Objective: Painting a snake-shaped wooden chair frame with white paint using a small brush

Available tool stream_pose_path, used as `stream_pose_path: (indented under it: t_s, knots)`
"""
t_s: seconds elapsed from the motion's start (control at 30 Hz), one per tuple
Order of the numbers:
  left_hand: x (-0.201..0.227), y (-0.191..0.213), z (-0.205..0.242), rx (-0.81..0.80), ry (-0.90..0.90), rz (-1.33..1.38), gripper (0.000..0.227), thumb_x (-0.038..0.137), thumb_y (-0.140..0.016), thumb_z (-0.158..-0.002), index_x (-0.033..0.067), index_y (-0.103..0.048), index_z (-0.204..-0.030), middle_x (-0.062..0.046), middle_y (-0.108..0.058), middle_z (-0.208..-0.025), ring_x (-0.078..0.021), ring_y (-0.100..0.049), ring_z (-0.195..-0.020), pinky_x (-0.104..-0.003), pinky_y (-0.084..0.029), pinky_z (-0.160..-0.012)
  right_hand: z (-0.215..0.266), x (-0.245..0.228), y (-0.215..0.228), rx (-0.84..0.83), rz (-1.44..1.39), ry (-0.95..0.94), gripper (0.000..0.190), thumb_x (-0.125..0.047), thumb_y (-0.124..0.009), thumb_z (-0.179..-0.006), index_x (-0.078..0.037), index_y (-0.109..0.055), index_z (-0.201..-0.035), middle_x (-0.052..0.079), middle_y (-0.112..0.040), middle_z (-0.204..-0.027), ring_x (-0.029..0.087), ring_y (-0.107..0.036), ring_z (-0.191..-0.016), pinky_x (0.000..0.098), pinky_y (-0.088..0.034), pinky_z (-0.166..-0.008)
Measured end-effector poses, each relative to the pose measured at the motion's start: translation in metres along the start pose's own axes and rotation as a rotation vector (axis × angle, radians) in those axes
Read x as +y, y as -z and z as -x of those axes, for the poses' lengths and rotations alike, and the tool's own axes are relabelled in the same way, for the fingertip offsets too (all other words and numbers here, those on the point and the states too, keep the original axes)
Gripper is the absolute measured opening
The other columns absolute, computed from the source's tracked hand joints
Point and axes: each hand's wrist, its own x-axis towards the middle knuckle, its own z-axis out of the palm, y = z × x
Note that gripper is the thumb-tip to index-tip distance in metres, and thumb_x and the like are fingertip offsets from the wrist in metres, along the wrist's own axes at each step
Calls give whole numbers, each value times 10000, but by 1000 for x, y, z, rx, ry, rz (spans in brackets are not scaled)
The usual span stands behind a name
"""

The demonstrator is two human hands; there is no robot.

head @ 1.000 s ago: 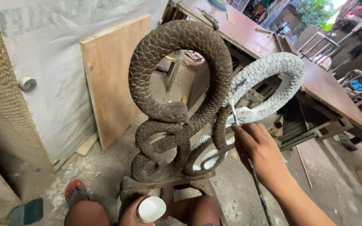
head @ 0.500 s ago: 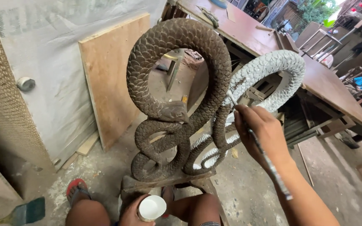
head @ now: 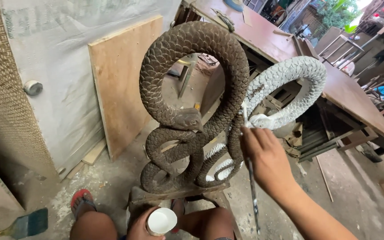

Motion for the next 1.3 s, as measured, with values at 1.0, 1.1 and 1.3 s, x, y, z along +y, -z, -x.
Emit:
stream_pose_path:
  t_s: [1.0, 1.1, 1.3]
  knots:
    - [1, 0, 2, -10, -1, 18, 1053, 233, -1081, -511, 254, -604, -1450, 57, -629, -1490, -180, -561, -1405, -396, -528, -1107, -1, -16, 33, -210, -34, -195, 442, -52, -558, -985, 12, -577, -1422, 177, -608, -1139, 287, -568, -982, 398, -542, -856]
    - [-14, 1, -10, -36, -54, 5, 1076, 284, -1099, -514, 251, -588, -1460, 50, -616, -1499, -196, -542, -1416, -425, -509, -1119, -1, -7, 33, -126, -198, -204, 345, -110, -548, -1030, 39, -616, -1334, 182, -645, -1106, 289, -631, -932, 392, -585, -871]
    - [-21, -3, -11, -17, -82, 6, 1083, 295, -1112, -496, 254, -601, -1449, 56, -627, -1494, -185, -551, -1408, -409, -506, -1111, 8, 7, 24, 145, -237, -123, 261, -42, -569, -1040, 92, -639, -1253, 217, -670, -1085, 312, -662, -913, 396, -573, -783]
